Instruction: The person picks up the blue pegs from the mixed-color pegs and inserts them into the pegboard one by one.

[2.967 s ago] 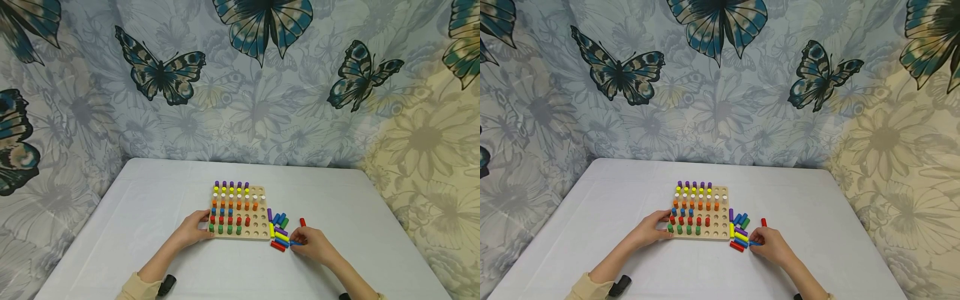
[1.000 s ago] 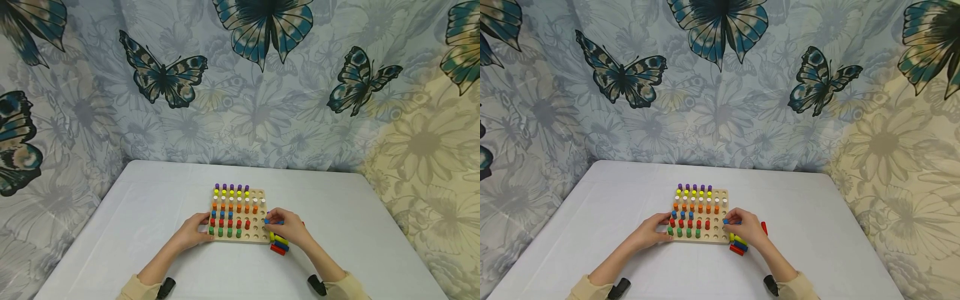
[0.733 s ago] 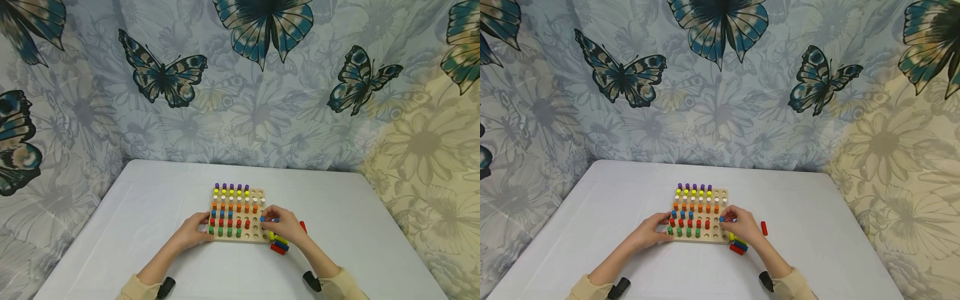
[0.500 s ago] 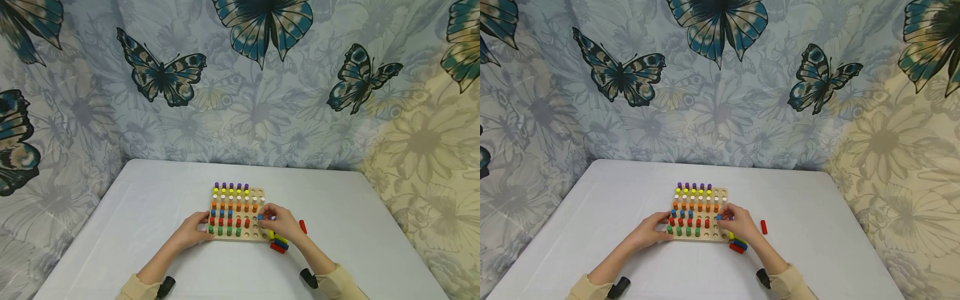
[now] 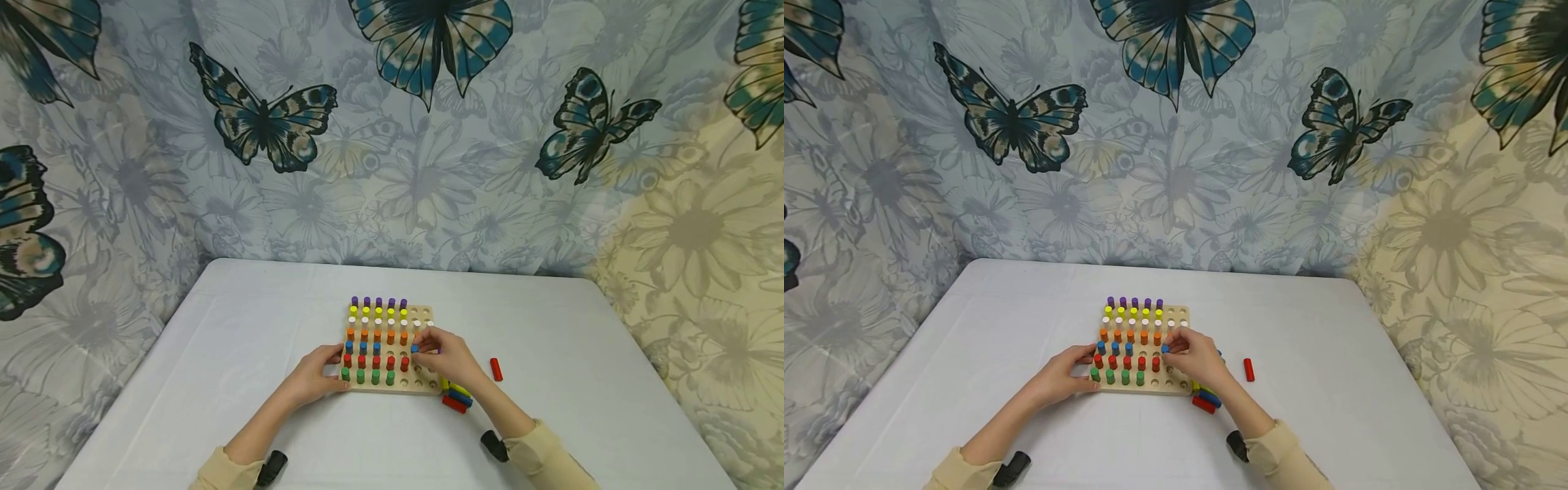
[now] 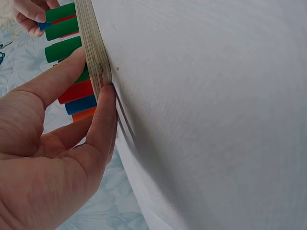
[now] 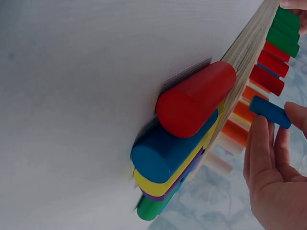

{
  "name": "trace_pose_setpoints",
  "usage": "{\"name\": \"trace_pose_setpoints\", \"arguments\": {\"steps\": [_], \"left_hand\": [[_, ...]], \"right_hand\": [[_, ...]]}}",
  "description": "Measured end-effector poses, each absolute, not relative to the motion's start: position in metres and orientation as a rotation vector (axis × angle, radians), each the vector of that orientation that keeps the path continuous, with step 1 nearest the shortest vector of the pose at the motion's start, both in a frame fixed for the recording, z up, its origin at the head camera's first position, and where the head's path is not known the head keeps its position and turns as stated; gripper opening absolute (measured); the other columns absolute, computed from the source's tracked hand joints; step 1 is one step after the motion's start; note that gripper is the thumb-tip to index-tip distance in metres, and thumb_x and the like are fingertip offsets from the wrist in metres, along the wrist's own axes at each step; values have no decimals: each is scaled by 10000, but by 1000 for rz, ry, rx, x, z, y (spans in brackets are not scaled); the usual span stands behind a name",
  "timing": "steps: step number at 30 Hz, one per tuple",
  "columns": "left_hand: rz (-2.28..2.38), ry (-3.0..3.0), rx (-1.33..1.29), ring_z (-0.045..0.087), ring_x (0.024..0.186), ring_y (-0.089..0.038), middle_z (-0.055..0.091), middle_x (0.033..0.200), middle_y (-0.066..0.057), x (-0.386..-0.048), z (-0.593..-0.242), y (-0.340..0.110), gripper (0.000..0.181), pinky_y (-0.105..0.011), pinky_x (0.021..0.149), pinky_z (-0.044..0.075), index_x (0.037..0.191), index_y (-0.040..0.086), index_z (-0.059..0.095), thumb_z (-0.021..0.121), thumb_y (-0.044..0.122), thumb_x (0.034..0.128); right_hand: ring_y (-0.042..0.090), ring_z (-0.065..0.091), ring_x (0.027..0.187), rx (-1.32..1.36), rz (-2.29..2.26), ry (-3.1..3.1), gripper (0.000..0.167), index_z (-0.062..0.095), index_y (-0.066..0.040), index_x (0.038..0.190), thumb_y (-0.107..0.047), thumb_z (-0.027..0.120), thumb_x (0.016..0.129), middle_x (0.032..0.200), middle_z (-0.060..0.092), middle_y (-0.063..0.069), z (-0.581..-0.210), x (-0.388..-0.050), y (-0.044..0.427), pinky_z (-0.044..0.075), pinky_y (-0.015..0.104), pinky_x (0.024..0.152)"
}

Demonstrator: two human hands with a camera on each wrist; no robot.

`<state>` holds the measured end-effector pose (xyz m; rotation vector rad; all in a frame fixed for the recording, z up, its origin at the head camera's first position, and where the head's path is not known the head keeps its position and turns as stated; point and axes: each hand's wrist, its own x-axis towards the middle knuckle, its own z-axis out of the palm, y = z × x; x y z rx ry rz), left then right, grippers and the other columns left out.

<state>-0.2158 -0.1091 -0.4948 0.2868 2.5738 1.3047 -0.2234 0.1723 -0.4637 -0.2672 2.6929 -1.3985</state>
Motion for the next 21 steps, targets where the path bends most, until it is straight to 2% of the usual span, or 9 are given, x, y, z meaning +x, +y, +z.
{"name": "trace_pose_setpoints", "arguments": {"steps": [6,21], "left_hand": [[1304,2571,286,538,1190,-302,563,1300,-133,-215,-495,-109,773,-519,1014,403,1413,-37,456,839,139,765],[1316,2566,279,537,1195,-306,566,1299,-135,-215,-493,-108,772,-514,1012,408,1414,-41,454,838,128,766]], "right_hand": [[157,625,870,-264,-1387,2704,165,643,-102,954,-108,762,839,908,653,-26,-465,-228,167,545,311,781],[162,622,848,-328,-1390,2679,175,647,-59,993,-82,745,851,913,655,0,-465,-237,151,547,315,768]]}}
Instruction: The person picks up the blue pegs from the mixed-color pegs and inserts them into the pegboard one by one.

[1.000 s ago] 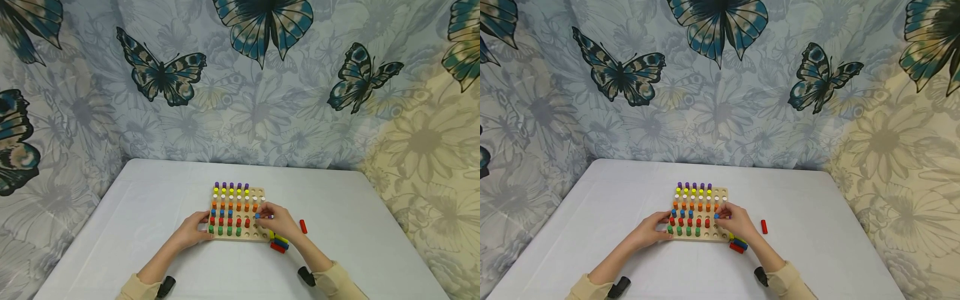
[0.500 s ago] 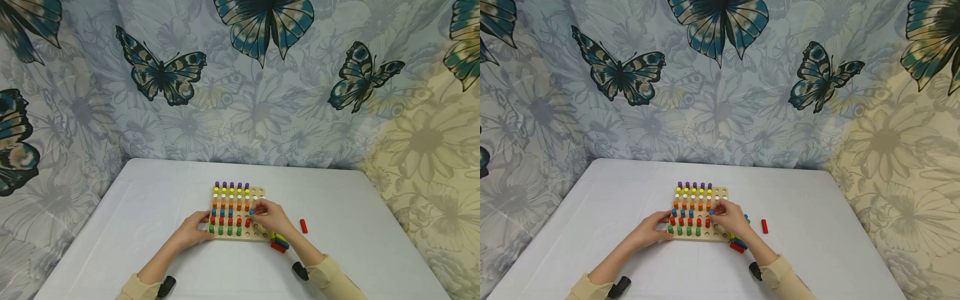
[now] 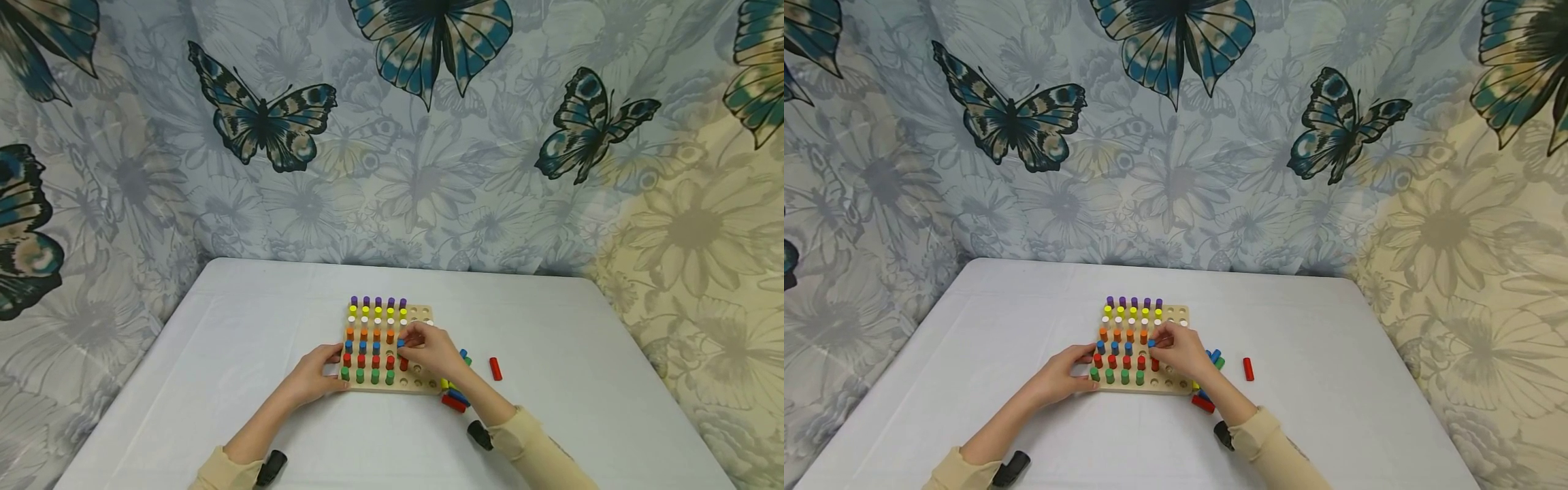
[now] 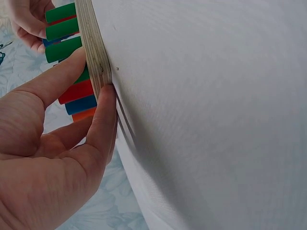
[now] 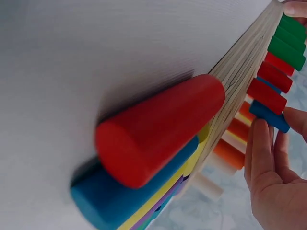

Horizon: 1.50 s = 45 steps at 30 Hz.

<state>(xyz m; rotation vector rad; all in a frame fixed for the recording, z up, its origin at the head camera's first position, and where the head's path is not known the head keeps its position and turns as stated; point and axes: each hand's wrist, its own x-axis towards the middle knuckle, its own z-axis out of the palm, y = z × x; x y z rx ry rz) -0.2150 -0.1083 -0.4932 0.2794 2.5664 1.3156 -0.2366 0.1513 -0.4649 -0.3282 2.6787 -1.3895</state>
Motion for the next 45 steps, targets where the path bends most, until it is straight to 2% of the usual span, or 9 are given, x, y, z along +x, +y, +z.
{"name": "trace_pose_setpoints", "arguments": {"steps": [6,12,16,26,45], "left_hand": [[1313,2572,287,538,1188,-305,568,1296,-136,-215,-493,-109,773,-521,1014,403,1410,-45,457,841,129,761],[1311,2577,300,537,1189,-319,561,1304,-153,-216,-493,-109,777,-529,1016,397,1406,-57,454,842,139,763],[1309,2573,299,533,1191,-320,558,1306,-156,-216,-492,-110,776,-526,1018,397,1410,-53,450,838,144,768],[1313,2578,302,544,1174,-299,569,1291,-134,-215,-492,-110,780,-516,1008,408,1402,-55,461,850,133,752],[1326,2574,302,545,1182,-308,567,1297,-144,-213,-492,-109,773,-515,1017,400,1400,-61,461,846,116,753]], "right_hand": [[165,637,861,-361,-1373,2678,165,649,-71,993,-93,742,857,941,669,16,-466,-239,146,551,319,763],[190,648,889,-413,-1370,2658,187,649,-11,1031,-60,720,865,1008,682,114,-468,-240,143,552,325,796],[203,658,897,-435,-1379,2658,182,644,3,1031,-39,712,867,1020,681,135,-470,-239,142,557,308,786],[230,666,901,-468,-1403,2658,183,637,14,1037,-23,705,871,1014,679,144,-471,-238,139,562,307,774],[200,662,896,-550,-1342,2685,142,656,-15,1021,-27,698,886,1011,686,104,-478,-240,140,557,294,789]]}}
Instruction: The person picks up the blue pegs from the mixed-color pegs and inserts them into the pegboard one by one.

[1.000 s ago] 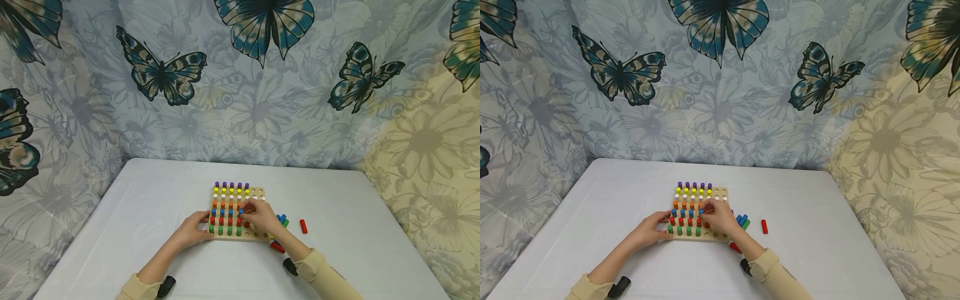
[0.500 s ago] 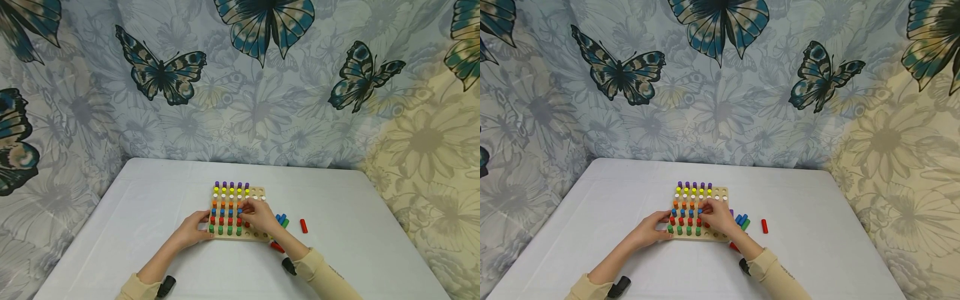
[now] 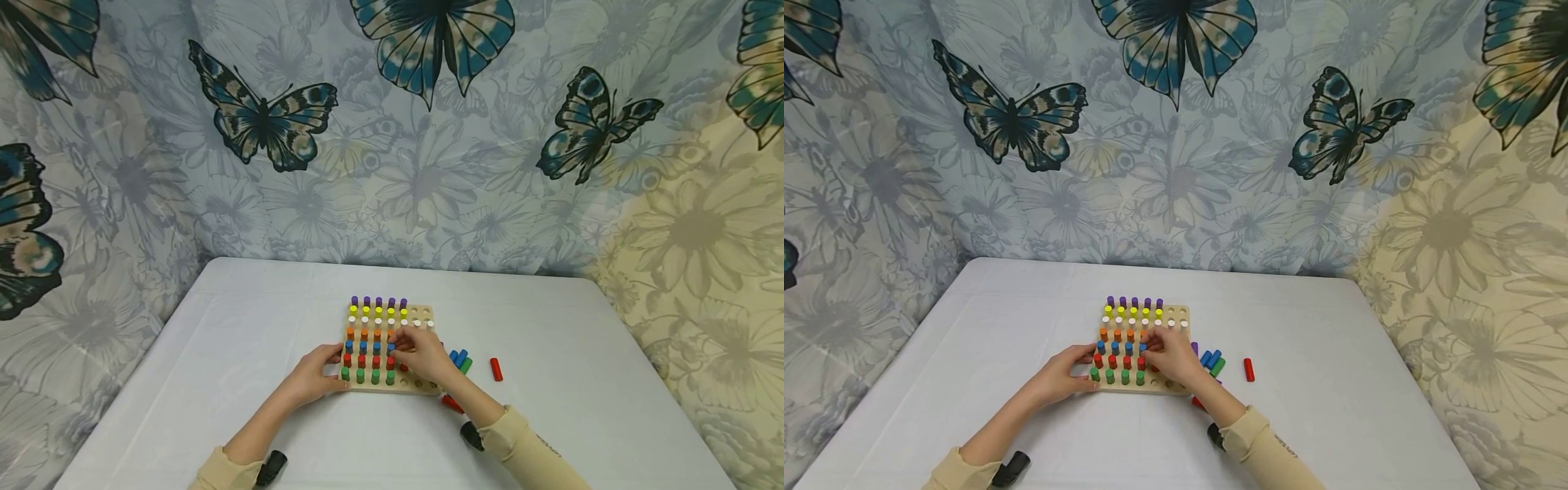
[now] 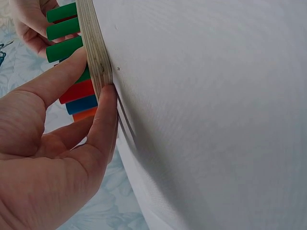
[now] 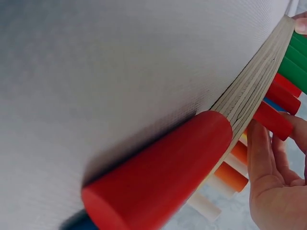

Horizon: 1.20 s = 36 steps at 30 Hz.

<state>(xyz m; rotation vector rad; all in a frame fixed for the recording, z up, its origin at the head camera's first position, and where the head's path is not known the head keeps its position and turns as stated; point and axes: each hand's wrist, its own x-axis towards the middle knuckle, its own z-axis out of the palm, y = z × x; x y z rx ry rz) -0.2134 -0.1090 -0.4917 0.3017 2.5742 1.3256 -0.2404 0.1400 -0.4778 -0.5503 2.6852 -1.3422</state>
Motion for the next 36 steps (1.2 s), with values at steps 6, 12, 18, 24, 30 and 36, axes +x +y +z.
{"name": "trace_pose_setpoints", "arguments": {"steps": [6,12,18,24,30,36], "left_hand": [[1318,2578,302,545,1182,-308,568,1295,-140,-213,-491,-109,770,-520,1015,399,1400,-56,463,845,119,755],[1317,2583,302,544,1178,-304,572,1285,-132,-213,-491,-110,774,-521,1012,400,1400,-54,465,848,125,752],[1318,2580,299,541,1186,-305,566,1297,-136,-213,-491,-109,777,-517,1016,399,1404,-53,460,846,126,754],[1314,2576,286,538,1194,-301,561,1305,-135,-213,-491,-109,777,-504,1017,407,1411,-46,455,842,135,762],[1327,2580,300,547,1178,-302,576,1276,-130,-213,-491,-110,771,-506,1012,408,1399,-52,467,848,119,751],[1346,2576,307,555,1173,-302,584,1271,-129,-213,-491,-110,764,-510,1023,395,1393,-52,476,850,114,747]], "right_hand": [[204,658,896,-556,-1320,2690,146,651,-11,1030,-30,693,891,1012,684,112,-477,-240,140,556,304,795],[208,659,900,-549,-1317,2681,150,652,-15,1036,-38,693,893,1012,686,108,-475,-239,140,556,312,793],[189,655,905,-506,-1317,2672,154,660,-35,1047,-58,692,899,1020,688,92,-473,-238,141,554,299,793],[179,659,883,-519,-1339,2688,144,670,-34,1044,-70,685,905,1009,697,80,-472,-238,145,554,290,768],[147,649,867,-460,-1354,2721,112,679,-97,1011,-116,701,903,950,689,-13,-471,-236,151,546,290,764],[158,648,892,-359,-1400,2703,125,690,-105,1027,-131,700,904,975,705,-31,-466,-231,160,542,327,788]]}}
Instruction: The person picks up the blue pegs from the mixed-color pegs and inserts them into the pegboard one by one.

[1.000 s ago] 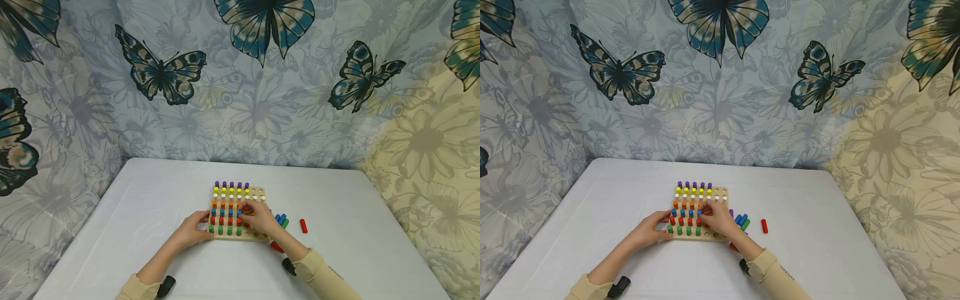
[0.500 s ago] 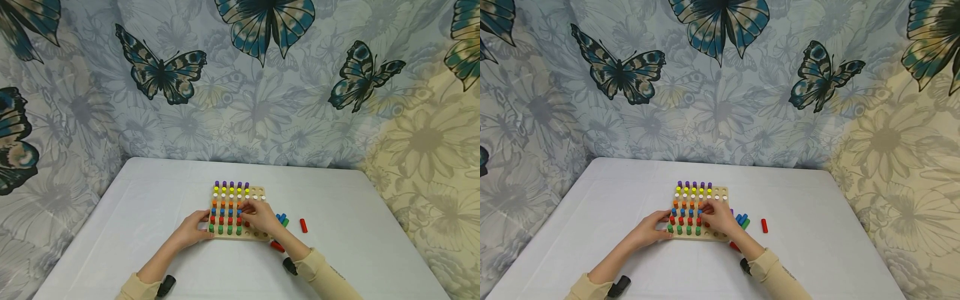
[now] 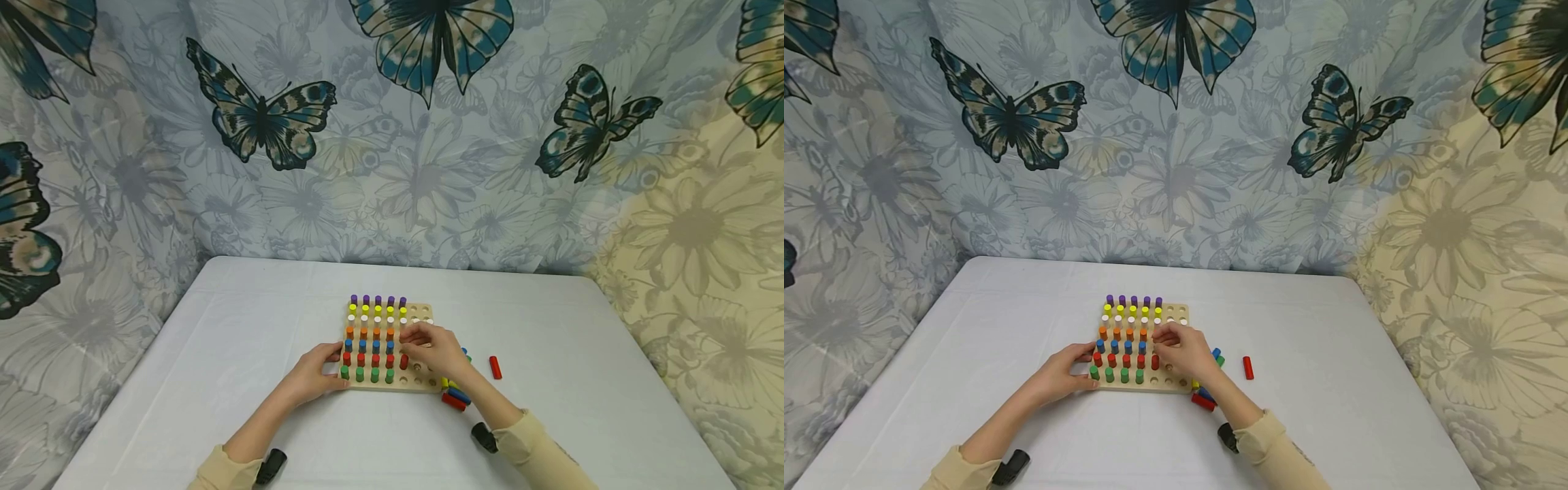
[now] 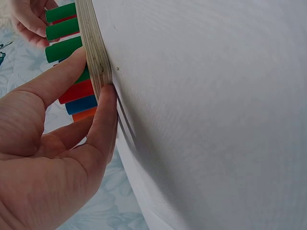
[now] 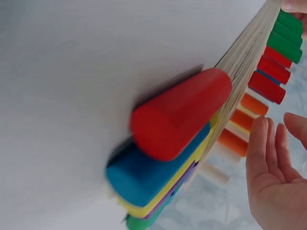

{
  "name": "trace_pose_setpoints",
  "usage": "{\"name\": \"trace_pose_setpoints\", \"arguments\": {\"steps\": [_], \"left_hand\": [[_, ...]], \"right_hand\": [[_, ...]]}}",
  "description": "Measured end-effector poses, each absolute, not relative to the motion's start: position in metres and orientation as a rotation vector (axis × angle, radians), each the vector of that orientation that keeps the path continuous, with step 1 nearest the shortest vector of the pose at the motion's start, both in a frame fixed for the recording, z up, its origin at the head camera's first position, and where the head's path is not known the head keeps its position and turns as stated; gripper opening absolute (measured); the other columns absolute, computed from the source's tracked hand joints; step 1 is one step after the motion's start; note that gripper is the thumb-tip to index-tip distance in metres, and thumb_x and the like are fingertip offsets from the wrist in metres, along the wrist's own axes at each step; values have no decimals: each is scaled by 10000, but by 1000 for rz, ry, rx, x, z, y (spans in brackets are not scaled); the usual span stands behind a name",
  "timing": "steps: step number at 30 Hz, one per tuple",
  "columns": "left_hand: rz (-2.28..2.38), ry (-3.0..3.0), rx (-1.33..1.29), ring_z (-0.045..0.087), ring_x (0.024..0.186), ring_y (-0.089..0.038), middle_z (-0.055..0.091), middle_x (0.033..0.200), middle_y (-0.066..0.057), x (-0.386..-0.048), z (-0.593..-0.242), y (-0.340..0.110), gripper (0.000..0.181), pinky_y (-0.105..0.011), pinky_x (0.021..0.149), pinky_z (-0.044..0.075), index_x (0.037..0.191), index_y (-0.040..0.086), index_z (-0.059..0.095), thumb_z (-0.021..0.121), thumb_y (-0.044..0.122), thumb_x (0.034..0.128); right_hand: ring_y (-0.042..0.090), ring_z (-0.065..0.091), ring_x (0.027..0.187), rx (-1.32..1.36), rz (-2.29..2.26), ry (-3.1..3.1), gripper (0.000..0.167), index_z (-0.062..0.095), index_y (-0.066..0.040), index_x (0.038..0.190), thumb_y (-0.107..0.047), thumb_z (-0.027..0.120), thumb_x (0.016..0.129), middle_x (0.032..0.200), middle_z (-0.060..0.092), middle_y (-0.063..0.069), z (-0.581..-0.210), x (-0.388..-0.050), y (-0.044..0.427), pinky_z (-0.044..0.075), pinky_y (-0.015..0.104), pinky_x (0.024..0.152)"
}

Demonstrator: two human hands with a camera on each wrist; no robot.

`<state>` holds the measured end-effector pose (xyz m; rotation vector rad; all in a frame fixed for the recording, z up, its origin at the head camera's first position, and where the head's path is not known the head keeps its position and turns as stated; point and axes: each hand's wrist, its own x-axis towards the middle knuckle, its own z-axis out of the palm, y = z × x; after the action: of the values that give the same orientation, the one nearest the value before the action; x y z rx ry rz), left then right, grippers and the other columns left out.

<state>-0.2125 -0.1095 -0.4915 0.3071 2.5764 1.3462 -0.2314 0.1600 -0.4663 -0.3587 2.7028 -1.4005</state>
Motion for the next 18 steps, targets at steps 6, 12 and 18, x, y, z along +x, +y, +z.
{"name": "trace_pose_setpoints", "arguments": {"steps": [6,12,18], "left_hand": [[1332,2576,298,551,1181,-301,582,1277,-123,-213,-491,-109,769,-515,1023,395,1401,-43,471,848,126,752],[1338,2572,282,549,1179,-295,588,1263,-113,-213,-491,-109,767,-513,1026,393,1399,-42,473,848,123,751],[1338,2574,288,551,1175,-295,586,1267,-117,-212,-491,-109,767,-514,1025,393,1398,-43,475,849,123,750]], "right_hand": [[151,639,882,-304,-1420,2694,120,691,-107,1026,-128,694,908,962,695,-31,-466,-228,174,544,297,769],[147,638,890,-282,-1415,2693,123,688,-105,1025,-121,699,903,981,692,-27,-469,-224,188,536,292,794],[134,637,884,-252,-1382,2702,141,684,-116,1030,-138,713,894,962,688,-42,-470,-219,199,529,288,796]]}}
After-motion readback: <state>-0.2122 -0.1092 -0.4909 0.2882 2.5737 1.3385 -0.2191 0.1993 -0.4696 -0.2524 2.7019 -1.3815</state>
